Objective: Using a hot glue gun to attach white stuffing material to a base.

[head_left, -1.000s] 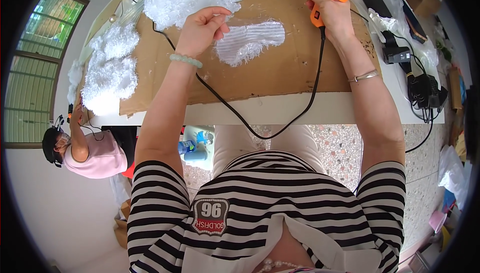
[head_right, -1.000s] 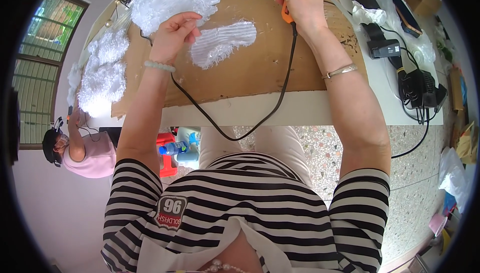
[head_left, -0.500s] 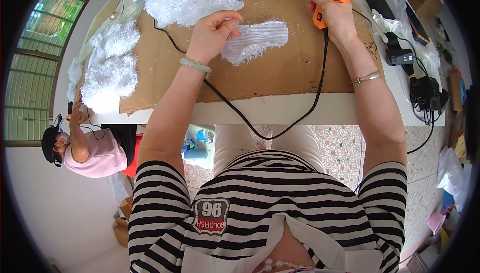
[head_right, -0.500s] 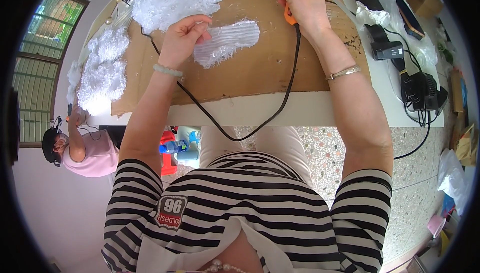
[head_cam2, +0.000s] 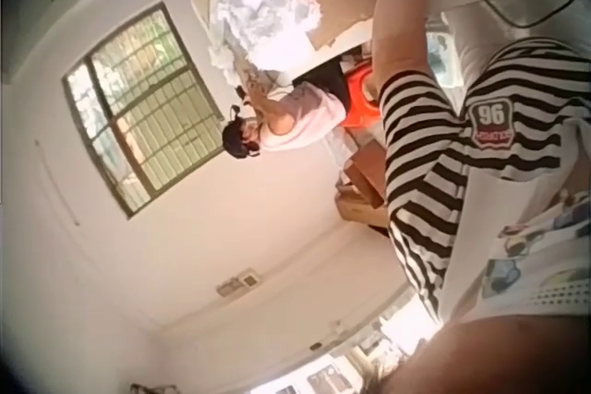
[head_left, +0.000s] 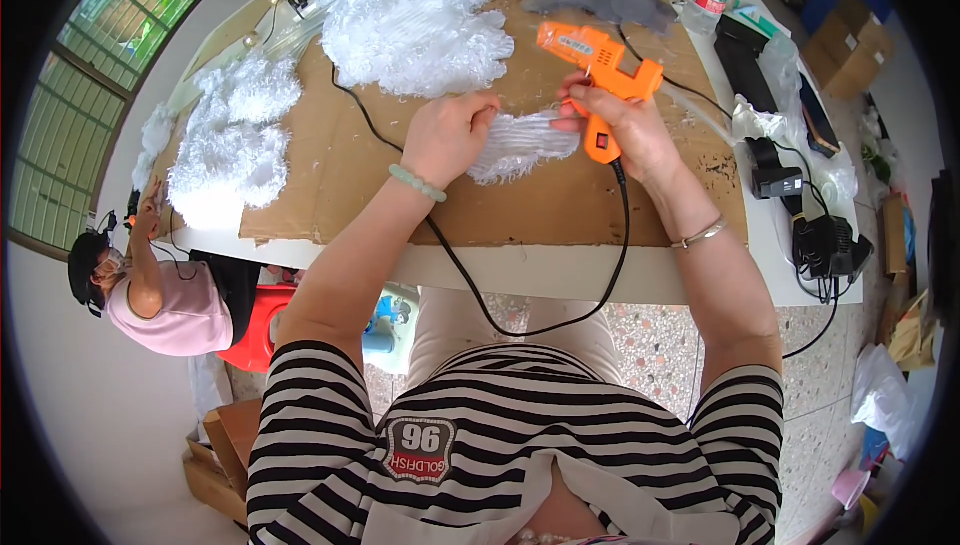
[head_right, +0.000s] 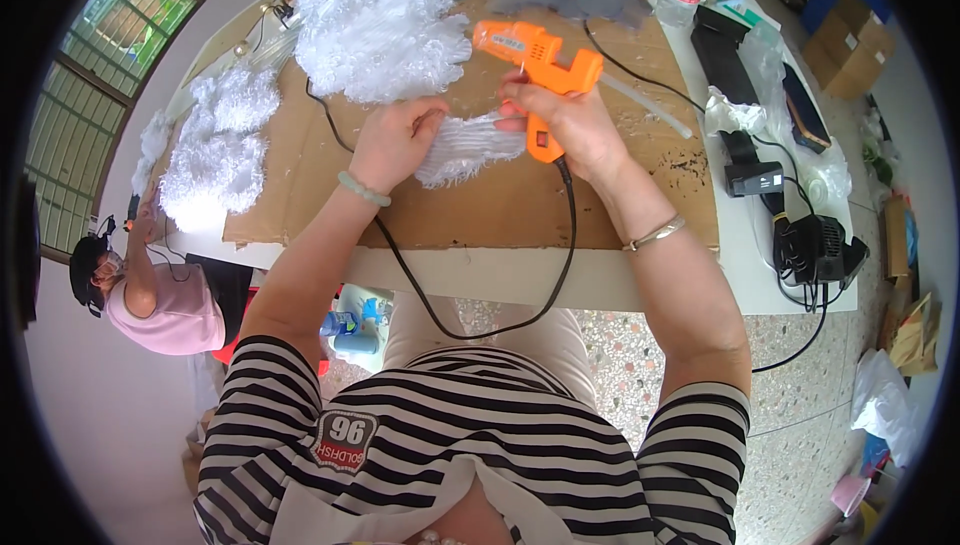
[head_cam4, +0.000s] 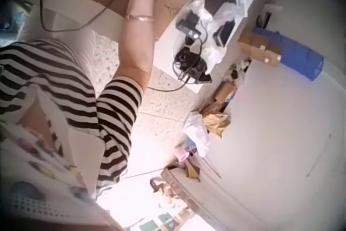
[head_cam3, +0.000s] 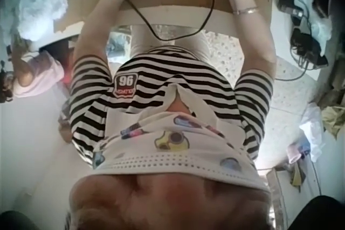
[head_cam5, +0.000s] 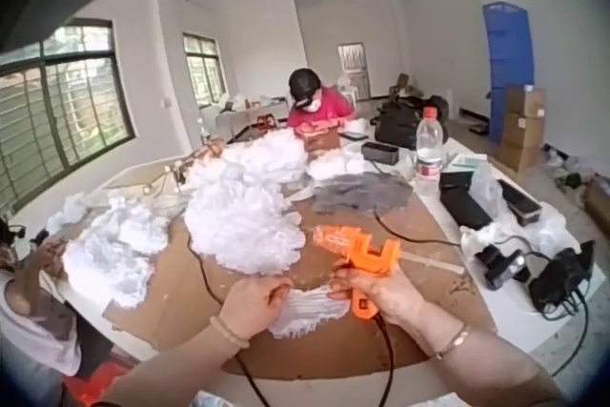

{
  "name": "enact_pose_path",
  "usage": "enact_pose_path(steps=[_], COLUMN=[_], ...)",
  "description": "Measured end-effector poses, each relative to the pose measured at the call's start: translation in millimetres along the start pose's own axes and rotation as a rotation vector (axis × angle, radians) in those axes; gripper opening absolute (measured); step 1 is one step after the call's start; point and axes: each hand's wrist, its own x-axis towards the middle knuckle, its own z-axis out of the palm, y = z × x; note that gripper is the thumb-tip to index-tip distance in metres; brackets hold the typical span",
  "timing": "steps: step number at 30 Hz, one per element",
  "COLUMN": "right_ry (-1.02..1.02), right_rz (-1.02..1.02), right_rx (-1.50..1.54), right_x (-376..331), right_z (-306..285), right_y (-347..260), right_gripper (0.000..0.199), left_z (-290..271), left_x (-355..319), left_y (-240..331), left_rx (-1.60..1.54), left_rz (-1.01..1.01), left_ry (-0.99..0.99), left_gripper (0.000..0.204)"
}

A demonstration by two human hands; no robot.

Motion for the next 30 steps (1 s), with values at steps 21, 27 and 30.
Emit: enact_pose_path(steps=[21,27,30], right_ry=[-0.065,-0.049,-0.059], right_rz=[0.124,0.1,0.101], right_rx=[-0.172,-0.171,-0.165], right_x=[1.3,1.2,2.0], right_z=[2.4,4.6,4.3], right_y=[11.5,14.1,15.5], right_gripper=[0.023,0.022,0.022], left_z=[-39.3,-39.4,-33.0], left_x=[-27.0,-40.4,-44.6], left_y=[-13.1,-5.7,7.2], left_rx=[-0.084,-0.119,0.014], left_rz=[-0.125,0.078,0.327], left_ry=[0.125,0.161,0.114], left_gripper=[0.013,0.007,0.016])
